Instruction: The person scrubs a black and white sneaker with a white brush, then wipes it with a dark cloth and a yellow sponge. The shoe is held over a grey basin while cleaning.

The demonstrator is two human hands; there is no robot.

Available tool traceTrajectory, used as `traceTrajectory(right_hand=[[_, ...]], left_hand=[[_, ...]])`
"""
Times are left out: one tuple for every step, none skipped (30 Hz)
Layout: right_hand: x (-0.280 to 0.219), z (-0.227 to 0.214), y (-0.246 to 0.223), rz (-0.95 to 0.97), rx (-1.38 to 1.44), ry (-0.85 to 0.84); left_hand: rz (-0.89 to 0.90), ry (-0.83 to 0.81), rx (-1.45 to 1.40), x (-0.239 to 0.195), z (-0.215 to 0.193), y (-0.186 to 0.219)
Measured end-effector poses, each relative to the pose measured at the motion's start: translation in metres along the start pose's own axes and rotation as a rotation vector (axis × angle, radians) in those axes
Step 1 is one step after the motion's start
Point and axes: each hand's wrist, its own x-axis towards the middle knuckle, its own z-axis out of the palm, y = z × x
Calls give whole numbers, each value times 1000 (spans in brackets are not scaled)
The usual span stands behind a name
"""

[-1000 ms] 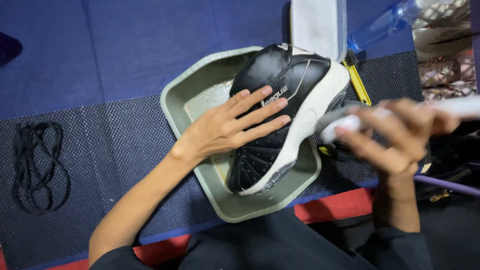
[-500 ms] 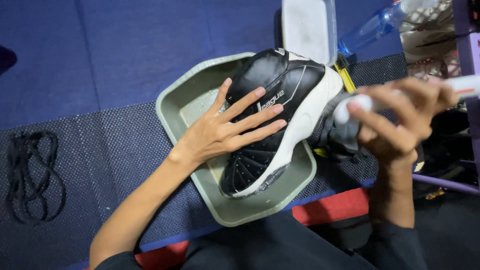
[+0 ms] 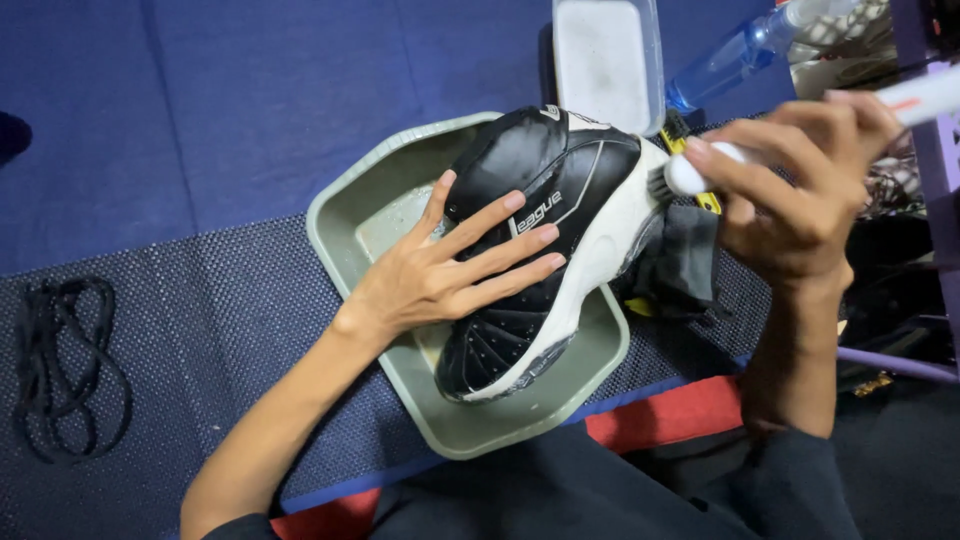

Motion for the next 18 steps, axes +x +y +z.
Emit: traceTrajectory(right_hand=[[8, 1, -2, -39, 39, 5], [16, 2, -4, -77, 77, 10], [14, 2, 1, -81, 82, 13], [12, 1, 7, -64, 44, -28], [8, -1, 10, -37, 2, -70], [9, 4, 9, -31, 1, -69], [12, 8, 11, -5, 82, -66], [14, 12, 13, 21, 164, -63], [8, 14, 13, 15, 163, -61], [3, 17, 13, -59, 80, -4], [-6, 19, 9, -124, 3, 50], [-5, 19, 14, -123, 9, 48], [-6, 16, 20, 48, 93, -57], [-6, 13, 27, 219, 178, -158], [-12, 17, 24, 222, 173, -161], [-18, 21, 21, 457, 305, -222], [-23, 26, 20, 684, 440, -289], [-26, 31, 10, 681, 435, -293]], left_hand=[[2, 14, -18, 0, -2, 0], [4, 28, -37, 0, -3, 0], [0, 25, -32, 1, -3, 0], [0, 35, -31, 2, -3, 0], [9, 45, -37, 3, -3, 0], [14, 42, -40, 2, -4, 1], [5, 51, -31, 3, -4, 0], [-4, 61, -23, 3, -4, 0], [-7, 63, -17, 4, -4, 0], [2, 67, 0, 4, -4, -1], [9, 65, 9, 2, -6, 2], [5, 61, 7, 2, -7, 4], [1, 98, 12, 5, -7, 3], [-3, 134, 17, 8, -6, 1], [0, 138, 12, 8, -8, 1], [0, 152, 34, 7, -9, 1], [-8, 168, 60, 6, -10, 1], [-11, 174, 60, 8, -9, 2]])
